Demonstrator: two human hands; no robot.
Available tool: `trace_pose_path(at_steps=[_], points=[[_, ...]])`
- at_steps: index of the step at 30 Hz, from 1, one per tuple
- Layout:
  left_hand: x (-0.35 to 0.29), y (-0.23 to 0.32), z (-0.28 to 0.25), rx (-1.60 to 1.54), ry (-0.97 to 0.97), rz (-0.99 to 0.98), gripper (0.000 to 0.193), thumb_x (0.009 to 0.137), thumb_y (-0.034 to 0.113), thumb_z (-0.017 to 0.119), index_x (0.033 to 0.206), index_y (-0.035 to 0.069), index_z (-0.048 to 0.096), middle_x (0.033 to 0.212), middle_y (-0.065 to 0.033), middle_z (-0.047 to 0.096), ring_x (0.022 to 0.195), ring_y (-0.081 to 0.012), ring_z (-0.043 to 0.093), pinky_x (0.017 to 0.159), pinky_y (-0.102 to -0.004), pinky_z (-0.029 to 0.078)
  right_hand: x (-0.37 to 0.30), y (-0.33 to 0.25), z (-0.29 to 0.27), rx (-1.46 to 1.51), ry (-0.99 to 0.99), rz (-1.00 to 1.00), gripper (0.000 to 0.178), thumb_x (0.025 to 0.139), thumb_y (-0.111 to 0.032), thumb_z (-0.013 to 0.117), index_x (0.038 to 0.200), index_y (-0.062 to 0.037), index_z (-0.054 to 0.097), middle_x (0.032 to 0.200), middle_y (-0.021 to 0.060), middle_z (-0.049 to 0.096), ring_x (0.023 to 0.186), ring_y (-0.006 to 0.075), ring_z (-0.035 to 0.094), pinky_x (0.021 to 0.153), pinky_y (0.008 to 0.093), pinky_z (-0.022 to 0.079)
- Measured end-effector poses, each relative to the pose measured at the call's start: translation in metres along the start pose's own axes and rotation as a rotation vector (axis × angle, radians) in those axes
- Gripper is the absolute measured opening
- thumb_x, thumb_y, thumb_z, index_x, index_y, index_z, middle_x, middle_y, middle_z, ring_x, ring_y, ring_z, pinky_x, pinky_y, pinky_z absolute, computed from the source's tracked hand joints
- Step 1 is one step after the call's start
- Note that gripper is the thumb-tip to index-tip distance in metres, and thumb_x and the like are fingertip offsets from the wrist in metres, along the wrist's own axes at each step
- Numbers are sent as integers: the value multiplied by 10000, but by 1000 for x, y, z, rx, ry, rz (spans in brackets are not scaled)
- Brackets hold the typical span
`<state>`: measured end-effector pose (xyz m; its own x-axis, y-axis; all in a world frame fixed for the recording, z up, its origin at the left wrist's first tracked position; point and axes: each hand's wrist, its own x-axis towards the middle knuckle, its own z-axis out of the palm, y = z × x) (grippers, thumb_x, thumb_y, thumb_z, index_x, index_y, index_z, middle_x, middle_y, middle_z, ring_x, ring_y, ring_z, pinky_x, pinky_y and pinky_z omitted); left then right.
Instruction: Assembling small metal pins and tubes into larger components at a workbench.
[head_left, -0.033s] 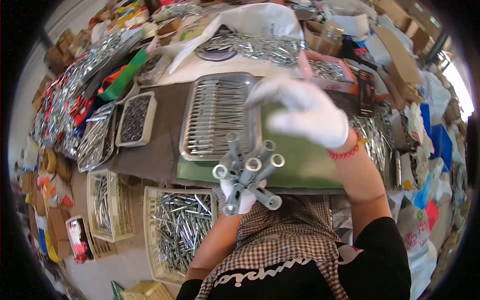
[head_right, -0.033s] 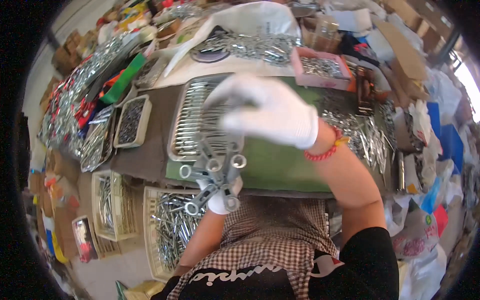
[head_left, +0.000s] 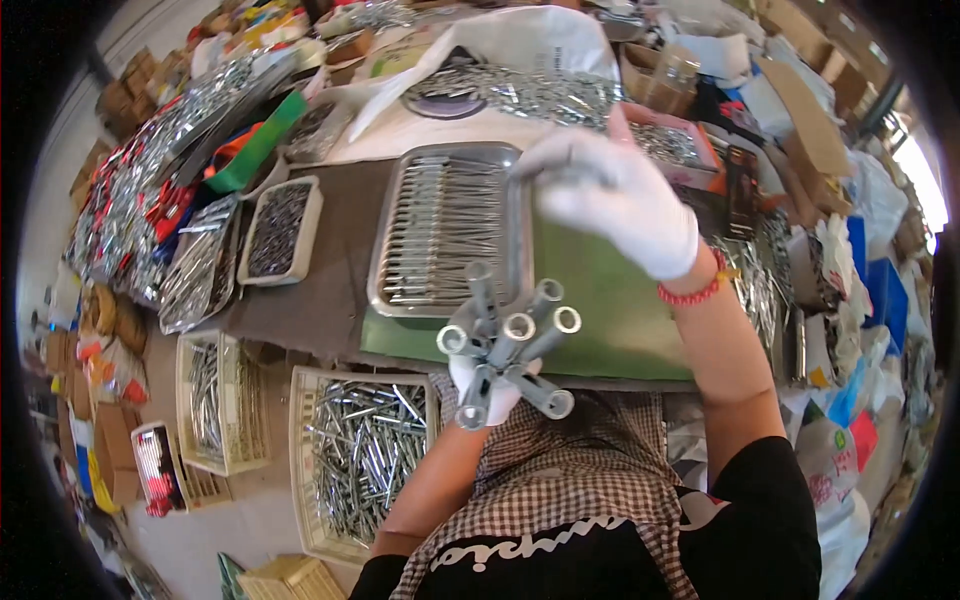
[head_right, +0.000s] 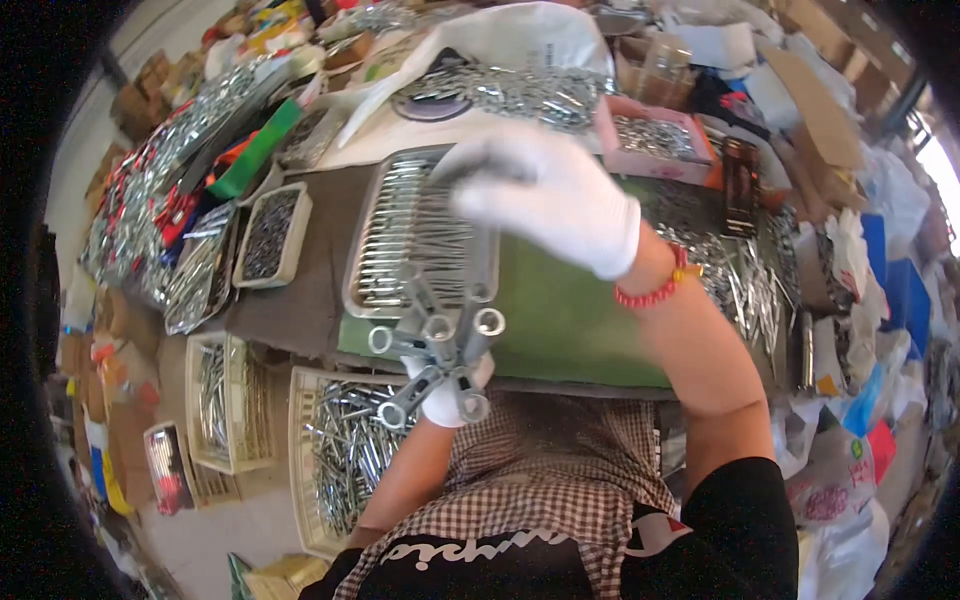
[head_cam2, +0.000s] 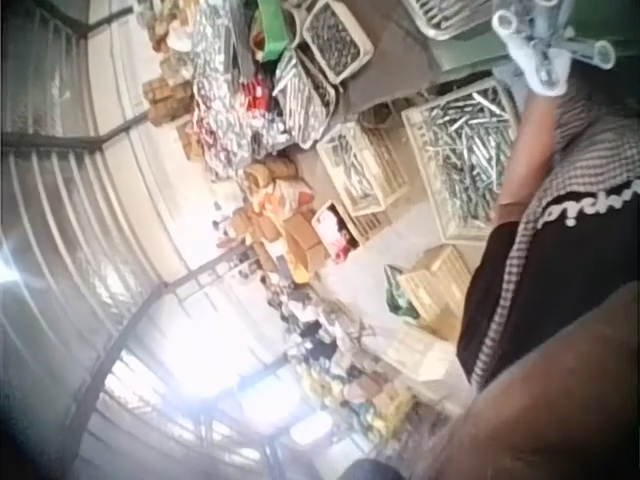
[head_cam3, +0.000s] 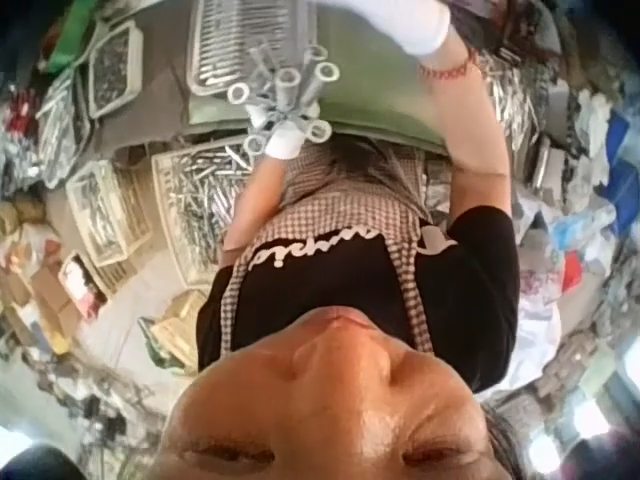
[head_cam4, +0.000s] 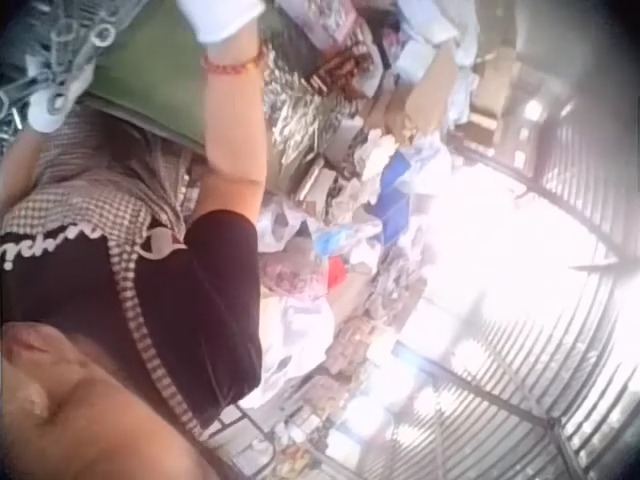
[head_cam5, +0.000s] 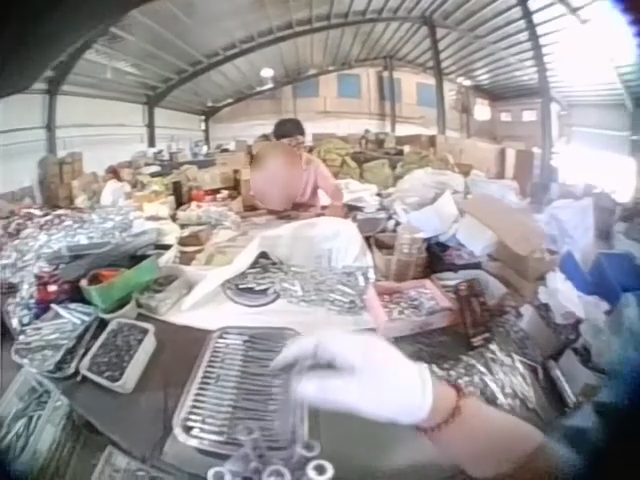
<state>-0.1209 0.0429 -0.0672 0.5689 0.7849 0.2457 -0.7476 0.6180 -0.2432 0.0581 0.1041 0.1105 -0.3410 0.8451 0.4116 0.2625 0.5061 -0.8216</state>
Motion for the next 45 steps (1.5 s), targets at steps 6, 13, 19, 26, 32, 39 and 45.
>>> trace_pose_path(at_steps=[6,13,19,26,32,39,45], points=[[2,1,14,92,240,31,334,966,346,494,1097,48,567,825,-43,646,678,-235,685,504,-401,591,76,109,26,-815,5,11,254,880,-253,567,1032,-109,712,994,153,680,941,314,644,859,391,508],[4,-4,26,288,504,120,228,960,304,494,978,82,545,697,-13,562,568,-189,632,448,-359,551,125,165,73,-1169,-84,-25,272,817,-163,596,1079,-135,662,1015,109,672,986,279,626,864,439,491],[6,-3,28,463,475,134,212,965,248,480,1007,52,549,698,-29,557,557,-190,627,428,-333,524,139,169,73,-1251,-125,-179,307,818,-156,607,1123,-125,607,1064,104,645,988,278,628,816,432,501],[6,-7,35,517,514,158,244,950,189,491,1093,1,553,715,-38,571,540,-175,626,439,-305,539,144,174,81,-1245,-146,-297,177,869,-123,526,986,-56,641,1046,111,659,875,263,670,684,395,539],[4,-2,23,463,442,145,278,950,193,486,1130,-11,539,753,-52,593,568,-187,648,463,-326,571,141,165,65,-1122,-195,-166,233,848,-138,555,1047,-75,661,1021,112,683,901,294,662,785,396,546],[7,-10,26,460,519,155,387,965,227,470,1263,-21,474,778,-71,612,581,-198,656,476,-324,577,87,121,31,-286,217,-56,355,855,-172,626,1177,-21,613,1031,121,668,784,208,654,718,323,538],[-3,-2,7,578,508,183,518,944,362,553,1354,68,434,982,-62,599,788,-224,667,669,-357,580,18,12,17,340,234,167,288,939,-108,594,1191,29,580,927,53,628,773,112,614,722,256,518]])
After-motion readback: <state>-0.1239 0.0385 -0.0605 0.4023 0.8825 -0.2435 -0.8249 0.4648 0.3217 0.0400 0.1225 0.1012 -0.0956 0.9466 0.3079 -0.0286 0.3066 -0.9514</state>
